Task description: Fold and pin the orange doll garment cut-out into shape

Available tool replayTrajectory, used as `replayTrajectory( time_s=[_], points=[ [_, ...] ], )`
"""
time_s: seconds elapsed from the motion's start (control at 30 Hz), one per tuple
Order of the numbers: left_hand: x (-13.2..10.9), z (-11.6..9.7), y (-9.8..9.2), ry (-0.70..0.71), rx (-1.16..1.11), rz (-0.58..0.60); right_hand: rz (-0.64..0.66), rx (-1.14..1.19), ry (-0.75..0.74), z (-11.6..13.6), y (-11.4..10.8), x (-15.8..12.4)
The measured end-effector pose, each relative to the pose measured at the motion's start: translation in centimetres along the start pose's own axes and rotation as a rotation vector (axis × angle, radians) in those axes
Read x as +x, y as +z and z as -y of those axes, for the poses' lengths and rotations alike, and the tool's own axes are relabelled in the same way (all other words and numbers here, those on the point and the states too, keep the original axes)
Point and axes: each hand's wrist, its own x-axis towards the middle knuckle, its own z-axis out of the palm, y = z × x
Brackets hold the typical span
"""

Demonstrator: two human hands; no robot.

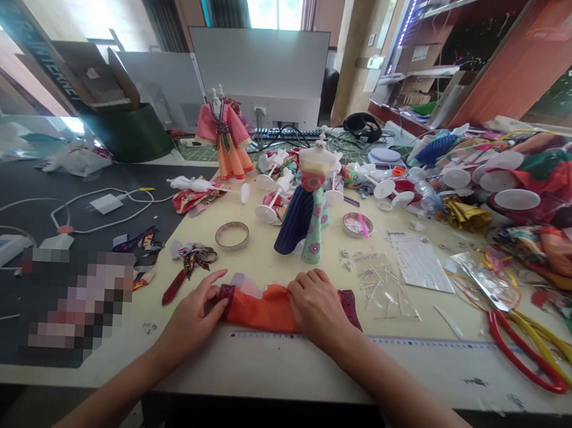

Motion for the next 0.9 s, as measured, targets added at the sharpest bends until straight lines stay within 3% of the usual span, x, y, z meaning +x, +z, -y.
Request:
replayTrajectory(
  time_s=[0.27, 0.6, 0.9],
  points=[
    [0.5, 0.1, 0.2, 0.063, 0.071, -0.023, -0.122, 0.089, -0.007, 0.5, -1.0, -1.0],
    [0.8, -0.6, 0.0, 0.12, 0.29, -0.009, -0.043, 0.043, 0.025, 0.5, -0.2, -1.9],
    [1.9, -0.6, 0.4, 0.21, 0.416, -0.082, -0.029, 0.028, 0.039, 0.4, 0.4, -1.9]
  ],
)
